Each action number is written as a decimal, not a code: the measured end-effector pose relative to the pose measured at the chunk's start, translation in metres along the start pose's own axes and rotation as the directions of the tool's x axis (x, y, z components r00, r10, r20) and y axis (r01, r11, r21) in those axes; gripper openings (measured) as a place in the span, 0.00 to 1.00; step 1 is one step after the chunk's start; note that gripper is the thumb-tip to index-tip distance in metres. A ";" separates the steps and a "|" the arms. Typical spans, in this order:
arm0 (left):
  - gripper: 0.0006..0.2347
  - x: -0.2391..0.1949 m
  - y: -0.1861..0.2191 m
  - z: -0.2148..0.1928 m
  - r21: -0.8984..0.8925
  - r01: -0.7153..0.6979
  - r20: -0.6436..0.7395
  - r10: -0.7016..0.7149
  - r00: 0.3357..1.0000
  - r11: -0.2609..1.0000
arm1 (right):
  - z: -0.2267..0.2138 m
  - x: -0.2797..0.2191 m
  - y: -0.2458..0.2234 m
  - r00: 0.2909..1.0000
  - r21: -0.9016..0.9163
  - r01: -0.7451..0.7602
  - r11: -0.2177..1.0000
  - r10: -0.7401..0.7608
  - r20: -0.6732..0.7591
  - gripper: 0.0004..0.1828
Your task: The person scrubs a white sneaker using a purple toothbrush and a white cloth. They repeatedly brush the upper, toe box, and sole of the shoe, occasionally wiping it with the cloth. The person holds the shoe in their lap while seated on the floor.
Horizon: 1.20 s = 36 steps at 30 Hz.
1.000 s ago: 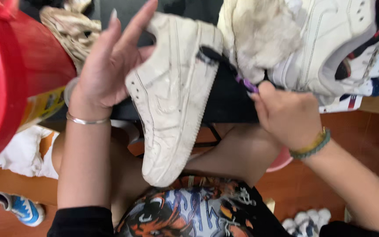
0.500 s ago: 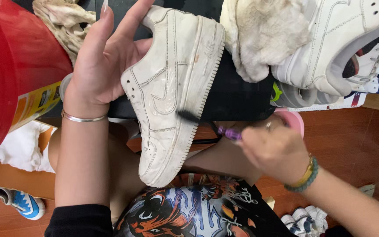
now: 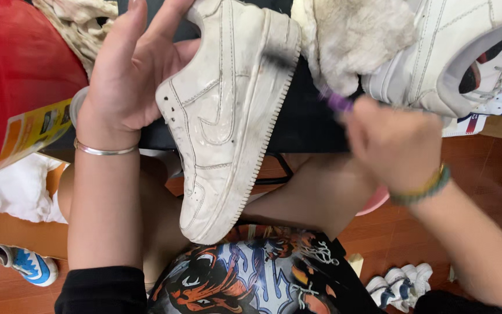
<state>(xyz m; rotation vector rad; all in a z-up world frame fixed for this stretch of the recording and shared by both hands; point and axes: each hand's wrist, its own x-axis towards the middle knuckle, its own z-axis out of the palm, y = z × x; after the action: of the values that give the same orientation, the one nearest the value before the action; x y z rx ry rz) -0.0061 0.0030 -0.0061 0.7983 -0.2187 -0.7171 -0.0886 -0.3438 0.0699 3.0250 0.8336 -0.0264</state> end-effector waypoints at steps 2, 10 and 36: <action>0.39 -0.001 -0.001 -0.002 0.007 -0.011 0.017 0.011 1.000 1.000 | 0.009 0.006 0.009 0.991 0.027 -0.120 0.992 0.118 0.060 0.15; 0.38 0.005 -0.006 -0.007 -0.024 0.013 0.023 -0.013 1.000 1.000 | 0.001 -0.066 -0.066 0.973 0.347 0.207 0.915 -0.231 0.028 0.14; 0.41 -0.016 -0.007 -0.008 -0.114 -0.079 0.146 0.095 0.985 0.990 | -0.024 0.008 -0.045 0.997 -0.018 0.022 1.000 -0.021 0.072 0.17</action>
<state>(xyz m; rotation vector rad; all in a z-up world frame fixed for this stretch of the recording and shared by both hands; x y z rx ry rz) -0.0177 0.0147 -0.0156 0.6281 -0.3469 -0.7012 -0.1047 -0.3008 0.0936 2.9779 0.8554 -0.1251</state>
